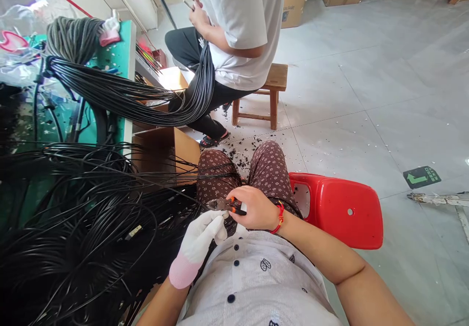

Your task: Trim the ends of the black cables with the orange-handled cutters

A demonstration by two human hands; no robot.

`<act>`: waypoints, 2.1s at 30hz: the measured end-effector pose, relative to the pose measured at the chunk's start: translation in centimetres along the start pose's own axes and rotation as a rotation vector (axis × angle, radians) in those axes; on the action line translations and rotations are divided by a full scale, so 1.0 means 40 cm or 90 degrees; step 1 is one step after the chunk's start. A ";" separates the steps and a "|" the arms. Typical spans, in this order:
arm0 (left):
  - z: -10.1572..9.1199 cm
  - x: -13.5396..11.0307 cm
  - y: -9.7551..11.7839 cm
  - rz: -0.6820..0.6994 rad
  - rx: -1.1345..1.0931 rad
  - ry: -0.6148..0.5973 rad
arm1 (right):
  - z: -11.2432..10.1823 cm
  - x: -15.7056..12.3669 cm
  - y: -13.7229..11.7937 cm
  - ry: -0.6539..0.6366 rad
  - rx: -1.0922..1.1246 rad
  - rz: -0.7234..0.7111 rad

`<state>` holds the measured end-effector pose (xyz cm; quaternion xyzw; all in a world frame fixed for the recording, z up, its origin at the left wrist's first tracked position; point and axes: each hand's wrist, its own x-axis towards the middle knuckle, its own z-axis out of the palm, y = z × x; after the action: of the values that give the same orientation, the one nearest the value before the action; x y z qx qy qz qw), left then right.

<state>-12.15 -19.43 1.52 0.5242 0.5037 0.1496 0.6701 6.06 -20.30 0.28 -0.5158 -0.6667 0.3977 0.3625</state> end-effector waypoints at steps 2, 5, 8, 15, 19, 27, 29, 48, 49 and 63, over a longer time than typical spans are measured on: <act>0.003 -0.001 0.003 0.008 0.005 -0.001 | 0.005 -0.005 0.008 -0.010 -0.013 0.007; 0.008 0.001 -0.002 0.024 0.025 0.033 | 0.018 -0.013 0.015 -0.012 -0.014 0.015; 0.012 0.006 -0.013 0.036 0.061 0.106 | 0.037 -0.021 0.018 0.011 0.023 0.053; 0.030 0.024 -0.042 -0.017 -0.075 0.208 | 0.090 -0.035 0.021 0.050 0.184 0.185; 0.030 0.025 -0.061 0.031 -0.034 0.207 | 0.079 -0.039 0.017 0.049 0.184 0.203; 0.014 0.017 -0.063 0.117 0.179 0.164 | -0.015 -0.079 0.013 -0.101 -0.225 0.110; 0.014 0.019 -0.061 0.151 0.223 0.178 | -0.021 -0.089 0.015 -0.128 -0.269 0.106; -0.006 0.027 -0.086 0.376 0.321 0.190 | -0.045 -0.079 0.004 -0.251 -0.332 0.157; -0.006 0.027 -0.084 0.379 0.323 0.186 | -0.047 -0.078 0.003 -0.256 -0.336 0.162; -0.010 0.028 -0.097 0.397 0.323 0.174 | -0.036 -0.095 0.000 -0.303 -0.378 0.211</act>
<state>-13.24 -19.97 -2.36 0.7754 0.4259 0.2842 0.3696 8.12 -23.79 0.59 -0.5919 -0.7255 0.3494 -0.0354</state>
